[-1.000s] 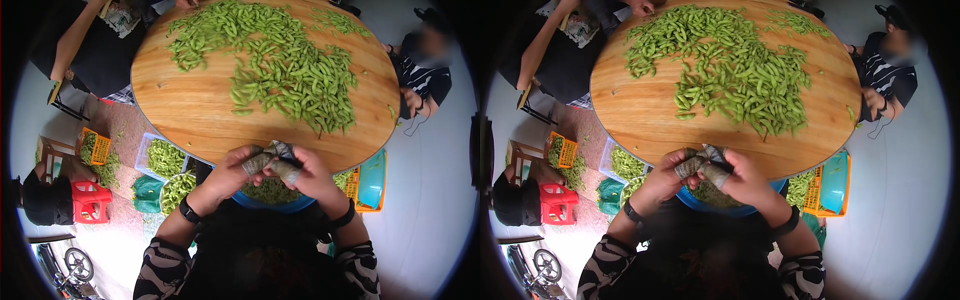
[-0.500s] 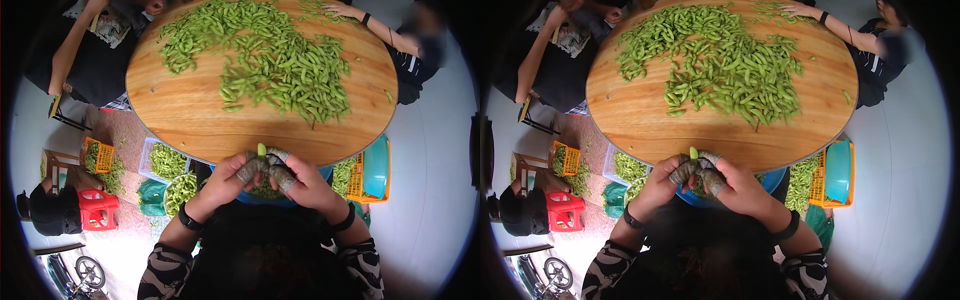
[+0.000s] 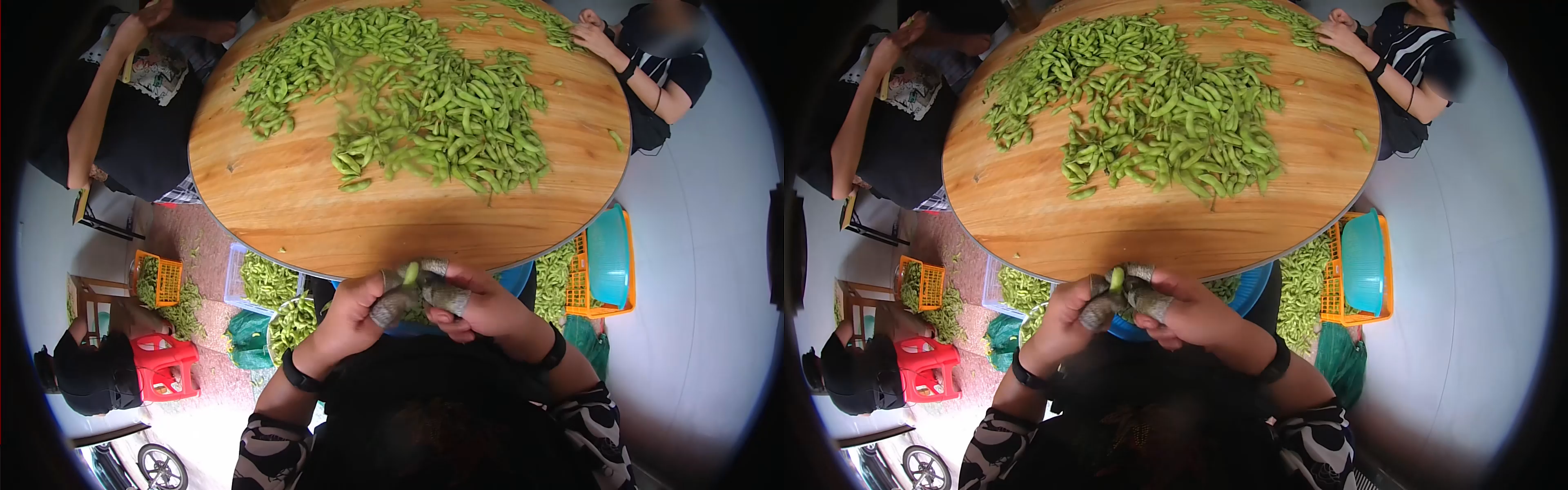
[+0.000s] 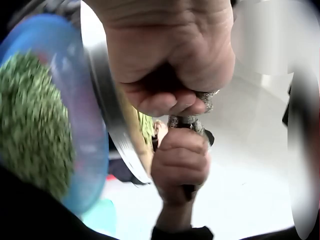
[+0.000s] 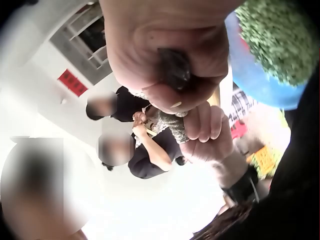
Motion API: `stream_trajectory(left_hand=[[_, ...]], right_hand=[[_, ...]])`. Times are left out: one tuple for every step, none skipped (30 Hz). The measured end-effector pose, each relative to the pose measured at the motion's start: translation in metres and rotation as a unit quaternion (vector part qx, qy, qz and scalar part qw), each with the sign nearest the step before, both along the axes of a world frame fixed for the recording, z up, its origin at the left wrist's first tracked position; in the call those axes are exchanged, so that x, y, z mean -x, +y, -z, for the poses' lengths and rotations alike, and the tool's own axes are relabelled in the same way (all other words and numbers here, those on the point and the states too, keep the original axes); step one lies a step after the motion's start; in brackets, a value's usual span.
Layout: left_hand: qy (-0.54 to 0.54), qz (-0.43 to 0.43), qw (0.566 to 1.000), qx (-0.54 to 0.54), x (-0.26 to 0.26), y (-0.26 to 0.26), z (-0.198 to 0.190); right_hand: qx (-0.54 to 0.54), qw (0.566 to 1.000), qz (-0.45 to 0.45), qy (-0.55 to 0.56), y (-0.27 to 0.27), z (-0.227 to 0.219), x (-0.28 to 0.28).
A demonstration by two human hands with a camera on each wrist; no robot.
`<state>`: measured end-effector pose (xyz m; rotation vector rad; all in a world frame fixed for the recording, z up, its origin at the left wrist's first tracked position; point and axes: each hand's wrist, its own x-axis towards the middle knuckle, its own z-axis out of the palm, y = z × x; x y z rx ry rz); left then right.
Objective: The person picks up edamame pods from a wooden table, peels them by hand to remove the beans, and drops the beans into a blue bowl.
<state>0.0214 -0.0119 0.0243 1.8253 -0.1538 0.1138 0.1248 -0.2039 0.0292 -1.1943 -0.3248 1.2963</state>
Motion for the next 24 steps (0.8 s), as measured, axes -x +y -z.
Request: stream_trajectory(left_hand=[[0.000, 0.001, 1.000, 0.001, 0.003, 0.002, 0.004], [0.094, 0.043, 0.976, 0.193, 0.006, 0.006, 0.011], [0.184, 0.083, 0.904, 0.376, 0.006, 0.006, 0.013], [0.184, 0.084, 0.904, 0.378, 0.005, 0.004, 0.012], [0.179, 0.039, 0.937, 0.299, 0.001, 0.001, 0.009], [0.172, -0.007, 0.961, 0.216, -0.004, -0.003, 0.007], [0.171, -0.006, 0.961, 0.218, -0.007, -0.007, 0.009], [0.085, -0.057, 0.987, 0.126, -0.010, -0.011, 0.012], [-0.001, -0.108, 0.994, 0.031, -0.012, -0.014, 0.016], [0.002, -0.110, 0.988, 0.110, -0.015, -0.016, 0.020], [0.002, -0.112, 0.988, 0.110, -0.015, -0.015, 0.019], [0.028, -0.112, 0.986, 0.124, -0.015, -0.015, 0.013], [0.055, -0.112, 0.982, 0.139, -0.016, -0.014, 0.009], [0.056, -0.116, 0.982, 0.139, -0.017, -0.014, 0.010], [0.003, -0.118, 0.992, 0.048, -0.018, -0.013, 0.010], [-0.049, -0.119, 0.991, -0.045, -0.019, -0.013, 0.010], [-0.049, -0.124, 0.990, -0.047, -0.020, -0.012, 0.012], [-0.058, -0.117, 0.988, -0.076, -0.021, -0.012, 0.013], [-0.067, -0.110, 0.986, -0.104, -0.023, -0.011, 0.012], [-0.041, -0.105, 0.986, -0.126, -0.022, -0.012, 0.008], [-0.042, -0.108, 0.985, -0.126, -0.023, -0.013, 0.008], [-0.003, -0.101, 0.992, -0.078, -0.023, -0.013, 0.008], [0.035, -0.094, 0.995, -0.029, -0.024, -0.014, 0.008], [0.034, -0.095, 0.994, -0.029, -0.025, -0.012, 0.009]], right_hand=[[-0.025, 0.993, 0.000, 0.115, -0.003, -0.009, 0.000], [-0.049, 0.973, 0.000, 0.227, -0.005, -0.015, 0.000], [-0.048, 0.973, 0.000, 0.227, -0.005, -0.014, 0.000], [-0.042, 0.980, 0.014, 0.195, -0.005, -0.014, -0.001], [-0.036, 0.986, 0.029, 0.162, -0.005, -0.013, -0.002], [-0.034, 0.986, 0.030, 0.160, -0.005, -0.010, 0.000], [-0.023, 0.998, 0.026, 0.044, -0.005, -0.006, 0.005], [-0.011, 0.997, 0.021, -0.073, -0.004, -0.003, 0.007], [-0.010, 0.997, 0.021, -0.074, -0.003, -0.005, 0.008], [-0.015, 0.991, -0.003, -0.130, -0.002, -0.009, 0.008], [-0.020, 0.982, -0.027, -0.186, 0.000, -0.011, 0.008], [-0.027, 0.988, -0.005, -0.150, 0.001, -0.010, 0.007], [-0.027, 0.988, -0.008, -0.149, 0.002, -0.010, 0.006], [-0.019, 0.988, 0.008, -0.152, 0.002, -0.010, 0.007], [-0.012, 0.987, 0.022, -0.156, 0.003, -0.009, 0.007], [-0.014, 0.987, 0.017, -0.156, 0.004, -0.010, 0.006], [0.000, 0.987, 0.024, -0.157, 0.004, -0.010, 0.005], [0.014, 0.987, 0.033, -0.157, 0.004, -0.010, 0.004], [0.013, 0.987, 0.029, -0.158, 0.004, -0.008, 0.005], [0.025, 0.982, 0.056, -0.176, 0.003, -0.004, 0.005], [0.038, 0.977, 0.084, -0.193, 0.003, 0.000, 0.005], [0.038, 0.977, 0.083, -0.194, 0.002, 0.001, 0.004], [0.040, 0.982, 0.077, -0.168, 0.001, 0.002, 0.003], [0.043, 0.987, 0.070, -0.141, 0.000, 0.004, 0.001]])
